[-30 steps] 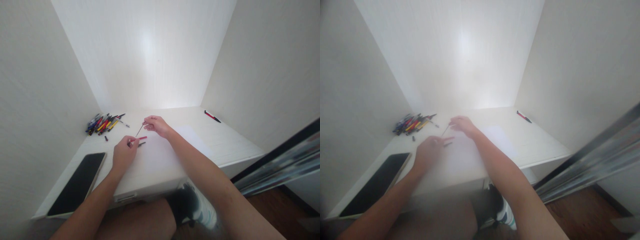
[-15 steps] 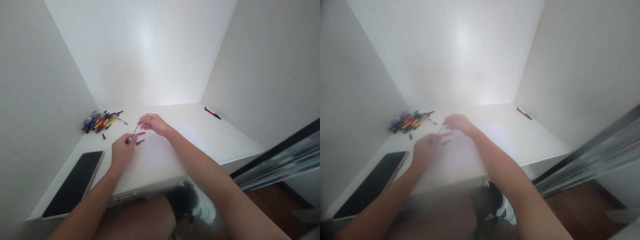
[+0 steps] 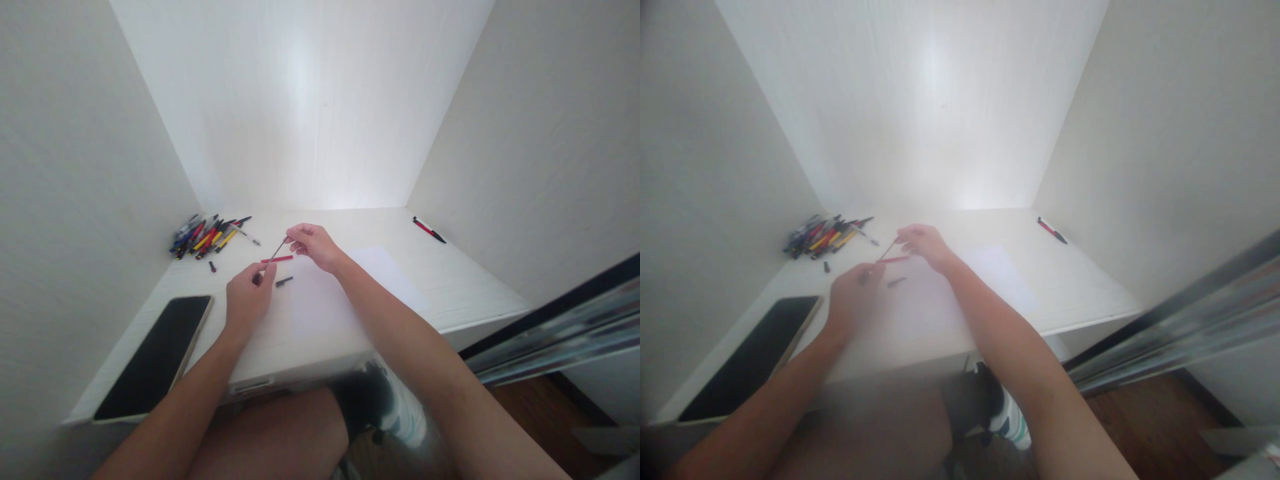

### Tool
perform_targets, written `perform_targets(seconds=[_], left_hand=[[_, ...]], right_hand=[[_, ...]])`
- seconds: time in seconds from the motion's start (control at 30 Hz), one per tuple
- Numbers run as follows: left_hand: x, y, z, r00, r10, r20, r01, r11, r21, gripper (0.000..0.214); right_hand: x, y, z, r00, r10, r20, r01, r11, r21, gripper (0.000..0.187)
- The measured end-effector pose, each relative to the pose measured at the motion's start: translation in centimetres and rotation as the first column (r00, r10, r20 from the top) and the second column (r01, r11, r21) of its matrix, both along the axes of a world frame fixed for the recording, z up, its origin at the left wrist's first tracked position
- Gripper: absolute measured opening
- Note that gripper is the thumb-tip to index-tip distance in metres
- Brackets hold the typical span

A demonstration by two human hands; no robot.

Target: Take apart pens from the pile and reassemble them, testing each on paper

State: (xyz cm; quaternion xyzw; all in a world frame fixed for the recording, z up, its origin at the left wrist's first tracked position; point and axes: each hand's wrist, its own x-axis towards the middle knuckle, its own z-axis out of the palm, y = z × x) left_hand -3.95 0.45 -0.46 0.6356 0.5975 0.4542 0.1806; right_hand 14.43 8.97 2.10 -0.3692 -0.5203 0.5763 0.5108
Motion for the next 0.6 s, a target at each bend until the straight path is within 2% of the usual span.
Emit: perform_targets(seconds=[0.2, 0.37, 0.43, 0.5, 0.6], left_hand=[[0.13, 0.02, -0.06, 1.000, -0.021, 0.005, 0.021, 0.999, 0.032, 0.036], [0.16, 0.36, -0.26, 0.998, -0.056, 0.029, 0.055, 0.998, 0.040, 0.033], [0.14, 0.45, -0.33, 0.997, -0.066, 0.029, 0.064, 0.997, 0.049, 0.033], [0.10, 0.46, -0.37, 0.998, -0.060, 0.021, 0.059, 0.998, 0.038, 0.033], [0.04, 0.43, -0.40, 1.000, -0.017, 0.019, 0.017, 1.000, 0.010, 0.034]], right_hand=[[0.10, -0.15, -0.18, 0.998, 0.054, 0.038, -0.055, 0.998, 0.040, 0.019], [-0.32, -0.71, -0.25, 0.952, 0.259, 0.162, -0.273, 0.959, 0.074, 0.027], [-0.31, -0.82, -0.16, 0.936, 0.293, 0.194, -0.314, 0.946, 0.082, 0.027], [-0.11, -0.76, -0.04, 0.942, 0.261, 0.213, -0.284, 0.955, 0.088, 0.027], [0.40, -0.35, 0.08, 0.973, 0.132, 0.189, -0.149, 0.986, 0.076, 0.028]])
